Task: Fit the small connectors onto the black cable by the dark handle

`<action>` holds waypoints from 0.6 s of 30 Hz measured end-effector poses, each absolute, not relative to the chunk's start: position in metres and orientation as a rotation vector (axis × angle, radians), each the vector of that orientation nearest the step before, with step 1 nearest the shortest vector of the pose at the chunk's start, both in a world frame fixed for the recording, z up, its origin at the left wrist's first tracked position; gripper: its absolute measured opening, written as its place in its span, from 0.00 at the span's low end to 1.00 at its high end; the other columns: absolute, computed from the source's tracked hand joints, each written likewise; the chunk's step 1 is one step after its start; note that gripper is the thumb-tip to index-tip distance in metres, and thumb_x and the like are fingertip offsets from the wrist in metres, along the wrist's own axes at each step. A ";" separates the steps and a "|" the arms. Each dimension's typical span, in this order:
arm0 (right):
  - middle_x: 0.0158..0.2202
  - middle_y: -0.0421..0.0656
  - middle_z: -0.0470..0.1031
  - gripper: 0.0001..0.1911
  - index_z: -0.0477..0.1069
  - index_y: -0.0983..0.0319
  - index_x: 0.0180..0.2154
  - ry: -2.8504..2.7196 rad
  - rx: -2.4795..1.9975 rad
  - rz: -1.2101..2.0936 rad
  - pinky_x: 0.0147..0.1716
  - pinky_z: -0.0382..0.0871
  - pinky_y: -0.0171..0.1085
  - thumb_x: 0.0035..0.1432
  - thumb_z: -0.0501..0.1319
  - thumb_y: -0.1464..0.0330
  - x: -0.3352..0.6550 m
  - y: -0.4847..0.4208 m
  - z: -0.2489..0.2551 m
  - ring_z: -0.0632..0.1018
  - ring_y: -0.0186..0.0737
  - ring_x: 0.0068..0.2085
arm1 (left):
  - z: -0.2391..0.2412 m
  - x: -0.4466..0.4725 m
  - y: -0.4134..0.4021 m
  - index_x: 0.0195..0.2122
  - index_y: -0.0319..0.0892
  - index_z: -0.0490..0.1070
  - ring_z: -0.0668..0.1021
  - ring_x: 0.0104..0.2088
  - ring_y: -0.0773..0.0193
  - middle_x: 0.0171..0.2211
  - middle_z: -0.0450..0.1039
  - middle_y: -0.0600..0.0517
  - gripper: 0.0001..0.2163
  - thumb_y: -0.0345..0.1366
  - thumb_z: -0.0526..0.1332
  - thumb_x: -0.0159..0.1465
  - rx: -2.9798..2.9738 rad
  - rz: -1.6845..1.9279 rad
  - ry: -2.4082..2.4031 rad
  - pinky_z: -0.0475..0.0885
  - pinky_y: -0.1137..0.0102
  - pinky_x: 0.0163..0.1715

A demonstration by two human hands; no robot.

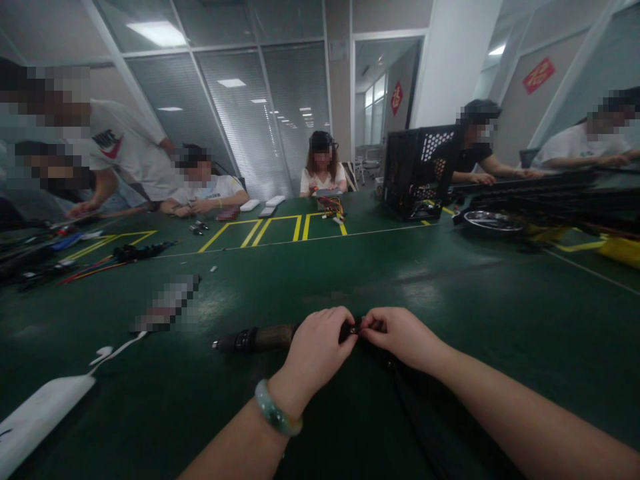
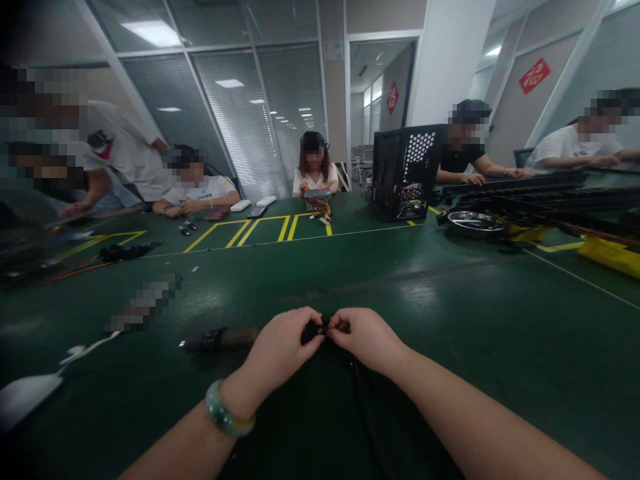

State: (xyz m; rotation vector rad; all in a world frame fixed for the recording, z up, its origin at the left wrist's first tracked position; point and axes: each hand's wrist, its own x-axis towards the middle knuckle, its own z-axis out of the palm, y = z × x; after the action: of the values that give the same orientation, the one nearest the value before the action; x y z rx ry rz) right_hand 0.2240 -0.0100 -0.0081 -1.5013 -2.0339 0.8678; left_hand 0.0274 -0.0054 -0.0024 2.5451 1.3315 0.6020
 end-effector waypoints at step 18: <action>0.31 0.39 0.79 0.08 0.76 0.59 0.35 -2.041 -1.522 0.862 0.29 0.65 0.31 0.57 0.59 0.65 0.225 -0.010 -0.006 0.78 0.36 0.31 | -0.003 0.026 -0.002 0.39 0.45 0.69 0.74 0.40 0.60 0.38 0.73 0.53 0.03 0.36 0.58 0.65 2.590 0.536 1.274 0.67 0.64 0.43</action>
State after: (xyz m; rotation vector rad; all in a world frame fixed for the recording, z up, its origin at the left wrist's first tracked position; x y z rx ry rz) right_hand 0.2246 -0.0096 -0.0062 -1.5218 -2.0407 0.8616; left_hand 0.0261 -0.0025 -0.0025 2.5901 1.2739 0.5364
